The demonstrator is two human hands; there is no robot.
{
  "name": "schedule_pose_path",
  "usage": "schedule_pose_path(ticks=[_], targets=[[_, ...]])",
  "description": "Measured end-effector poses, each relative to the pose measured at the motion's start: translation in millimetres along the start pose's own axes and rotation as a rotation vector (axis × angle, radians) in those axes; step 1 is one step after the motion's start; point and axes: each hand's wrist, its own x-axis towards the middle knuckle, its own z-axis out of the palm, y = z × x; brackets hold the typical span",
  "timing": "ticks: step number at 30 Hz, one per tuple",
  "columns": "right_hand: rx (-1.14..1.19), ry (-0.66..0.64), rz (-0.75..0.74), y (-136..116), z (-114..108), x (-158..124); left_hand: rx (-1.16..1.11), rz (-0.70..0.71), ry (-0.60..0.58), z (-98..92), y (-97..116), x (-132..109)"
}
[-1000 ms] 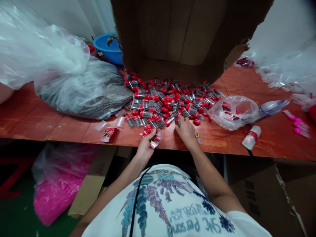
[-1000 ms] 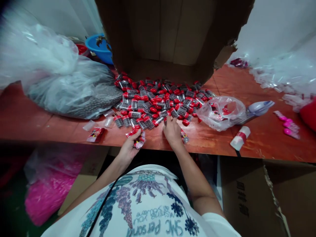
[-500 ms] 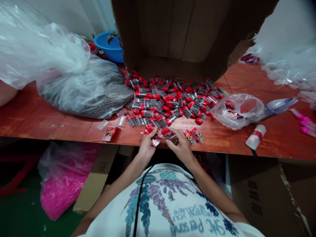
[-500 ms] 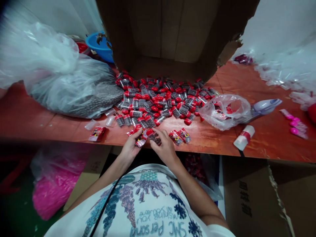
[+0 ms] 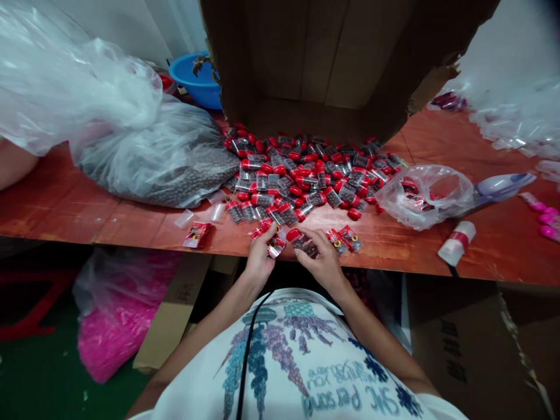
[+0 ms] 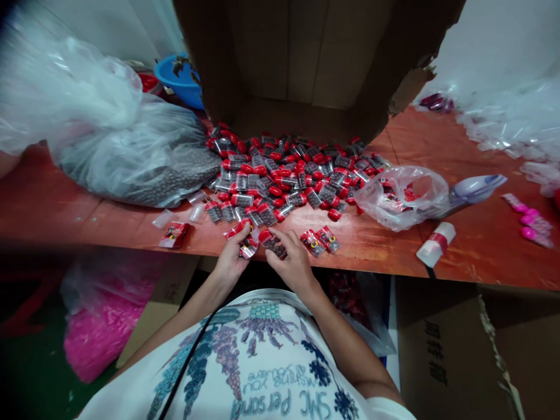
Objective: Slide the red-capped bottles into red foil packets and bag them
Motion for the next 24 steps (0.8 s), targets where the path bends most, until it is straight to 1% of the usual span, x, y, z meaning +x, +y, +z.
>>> schedule_pose_path(ticks=[3,11,15,18,20,23,24], targets=[[0.004,-0.012,-0.012,0,0,0,-0.003,-0.003,0.011,-0.7,0,1],[0.014,-0.055,-0.038,-1,0,-3,0.015,0.003,-0.01,-0.7,-1,-2],[0.031,0.0,-0.012,2,1,-1,0.065,0.04,-0.058,-1.3,-1,-7],[0.05,0.043,0.011,5,0,0,0.089,0.021,-0.084,-2.6,-1,-10],[0.082,0.016,0.021,6,0,0,0.106,0.036,-0.089,-3.3,-1,-11],[0.192,-0.084,0.057,8,0,0,0.149,0.118,-0.106,-3.8,-1,-14],[0.238,-0.095,0.079,9,1,0,0.163,0.141,-0.12,-3.9,-1,-15]])
